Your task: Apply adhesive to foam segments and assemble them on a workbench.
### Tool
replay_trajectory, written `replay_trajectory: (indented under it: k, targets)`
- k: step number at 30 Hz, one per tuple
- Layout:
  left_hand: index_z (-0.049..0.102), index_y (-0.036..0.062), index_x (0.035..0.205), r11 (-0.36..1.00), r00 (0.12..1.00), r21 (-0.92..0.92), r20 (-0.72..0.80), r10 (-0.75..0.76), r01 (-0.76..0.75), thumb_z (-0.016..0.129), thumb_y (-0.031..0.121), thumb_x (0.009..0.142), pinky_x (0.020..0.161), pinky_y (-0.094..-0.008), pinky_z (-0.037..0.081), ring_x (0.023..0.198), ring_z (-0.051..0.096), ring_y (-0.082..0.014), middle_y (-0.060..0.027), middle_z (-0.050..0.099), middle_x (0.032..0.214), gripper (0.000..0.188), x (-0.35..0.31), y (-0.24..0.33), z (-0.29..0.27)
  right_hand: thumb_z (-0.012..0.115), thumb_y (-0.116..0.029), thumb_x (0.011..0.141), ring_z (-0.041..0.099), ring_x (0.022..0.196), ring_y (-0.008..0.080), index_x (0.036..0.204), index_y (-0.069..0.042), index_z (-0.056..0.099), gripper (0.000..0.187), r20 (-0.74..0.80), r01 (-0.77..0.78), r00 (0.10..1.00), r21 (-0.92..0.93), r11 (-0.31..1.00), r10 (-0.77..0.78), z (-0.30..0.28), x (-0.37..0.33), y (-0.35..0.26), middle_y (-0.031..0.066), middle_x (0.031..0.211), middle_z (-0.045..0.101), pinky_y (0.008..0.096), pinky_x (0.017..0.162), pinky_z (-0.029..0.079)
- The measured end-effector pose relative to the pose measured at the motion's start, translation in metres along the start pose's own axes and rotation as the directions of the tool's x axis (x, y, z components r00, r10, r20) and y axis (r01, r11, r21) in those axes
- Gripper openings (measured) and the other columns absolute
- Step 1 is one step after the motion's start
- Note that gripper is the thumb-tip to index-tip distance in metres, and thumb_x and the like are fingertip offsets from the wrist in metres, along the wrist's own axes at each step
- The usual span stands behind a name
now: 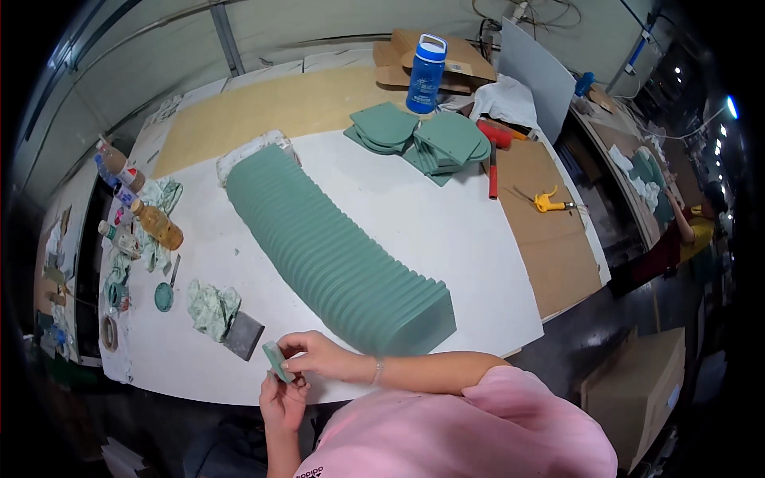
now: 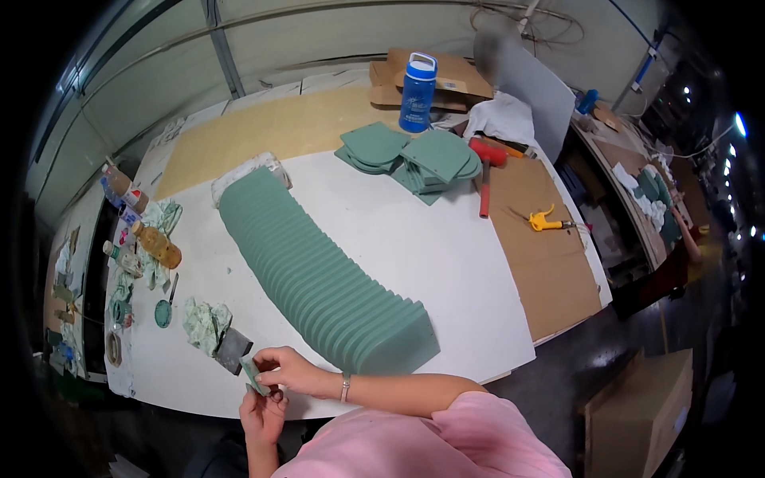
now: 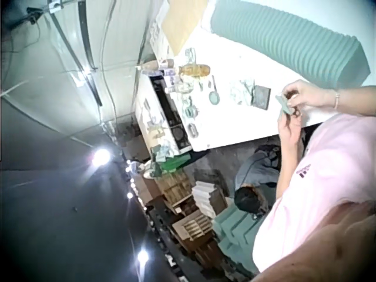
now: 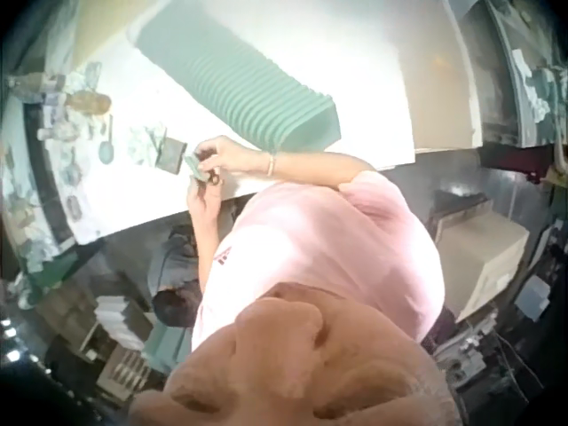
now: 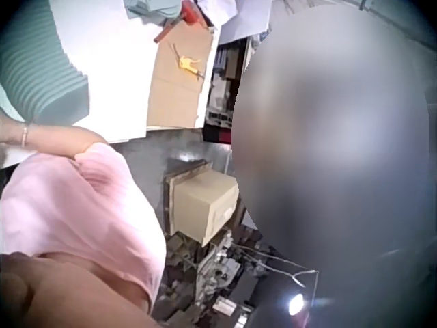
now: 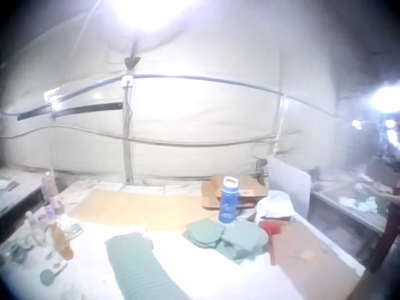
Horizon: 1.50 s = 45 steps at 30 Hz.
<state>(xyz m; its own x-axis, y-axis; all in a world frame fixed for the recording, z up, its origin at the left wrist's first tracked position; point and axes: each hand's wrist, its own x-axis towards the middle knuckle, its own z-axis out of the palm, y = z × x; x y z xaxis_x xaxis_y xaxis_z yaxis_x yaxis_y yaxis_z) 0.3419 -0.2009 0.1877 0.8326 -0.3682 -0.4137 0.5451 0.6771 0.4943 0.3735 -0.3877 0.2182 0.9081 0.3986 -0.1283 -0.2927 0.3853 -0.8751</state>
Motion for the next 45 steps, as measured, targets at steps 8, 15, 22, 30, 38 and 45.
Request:
replay_trajectory:
  k: [8,15,22,30,38,45]
  targets:
    - [0.061,0.0005,0.101,0.994,0.997,0.102,-0.066,0.051,-0.044,0.060,0.018,0.091,0.071,-0.0317,0.046,0.074,0.052,-0.0151,-0.0068,0.056,0.089,0.020,0.005,0.075,-0.064,0.061,-0.015,0.092,0.064,0.089,0.0130,0.117,0.000,0.061,0.030,-0.169,-0.170,0.971,0.011,0.985,0.170,0.038,0.023,0.026,0.0064,0.099,0.065,0.0297,0.084,0.053]
    - [0.060,0.0003,0.099,0.915,0.944,0.286,-0.082,0.320,-0.285,0.055,0.013,0.098,0.074,-0.0292,0.051,0.078,0.059,-0.0150,-0.0106,0.065,0.095,0.014,0.039,0.242,-0.152,0.059,-0.015,0.095,0.069,0.092,0.0196,0.116,-0.001,0.061,0.025,-0.241,-0.301,0.918,0.094,0.949,0.316,0.111,0.099,0.054,0.0086,0.102,0.066,0.0336,0.082,0.058]
    - [0.063,0.0009,0.106,0.696,0.553,0.604,-0.451,0.700,-0.389,0.066,0.013,0.091,0.070,-0.0292,0.050,0.079,0.060,-0.0138,-0.0065,0.066,0.096,0.019,0.122,0.434,-0.283,0.059,-0.014,0.097,0.068,0.088,0.0174,0.107,-0.003,0.062,0.016,-0.155,-0.294,0.950,-0.142,0.945,0.272,0.169,0.208,0.042,0.0069,0.097,0.067,0.0325,0.081,0.058]
    - [0.070,-0.0045,0.098,0.504,0.383,0.842,-0.408,0.828,-0.193,0.072,0.012,0.085,0.074,-0.0316,0.052,0.080,0.066,-0.0167,-0.0128,0.072,0.089,0.021,0.206,0.522,-0.363,0.058,-0.012,0.098,0.064,0.080,0.0137,0.107,-0.004,0.063,0.014,-0.053,-0.381,0.924,-0.090,0.920,0.378,0.205,0.342,0.039,0.0022,0.091,0.063,0.0314,0.077,0.057]
    - [0.070,0.0082,0.082,-0.372,0.385,0.911,0.282,0.879,0.180,0.067,0.006,0.079,0.073,-0.0444,0.052,0.083,0.066,-0.0350,-0.0120,0.068,0.088,0.005,0.164,0.540,-0.293,0.060,-0.009,0.094,0.067,0.067,0.0175,0.114,0.001,0.058,0.022,-0.097,-0.377,0.925,-0.102,0.921,0.368,0.235,0.462,0.063,0.0096,0.088,0.064,0.0277,0.060,0.055]
    - [0.067,0.0082,0.079,-0.349,0.525,0.913,0.195,0.829,0.212,0.062,0.007,0.079,0.073,-0.0475,0.050,0.088,0.065,-0.0374,-0.0124,0.066,0.090,0.006,0.173,0.555,-0.290,0.062,-0.011,0.094,0.067,0.064,0.0179,0.101,-0.001,0.059,0.012,-0.113,-0.343,0.936,-0.084,0.935,0.334,0.251,0.523,0.086,0.0083,0.083,0.064,0.0289,0.057,0.056]
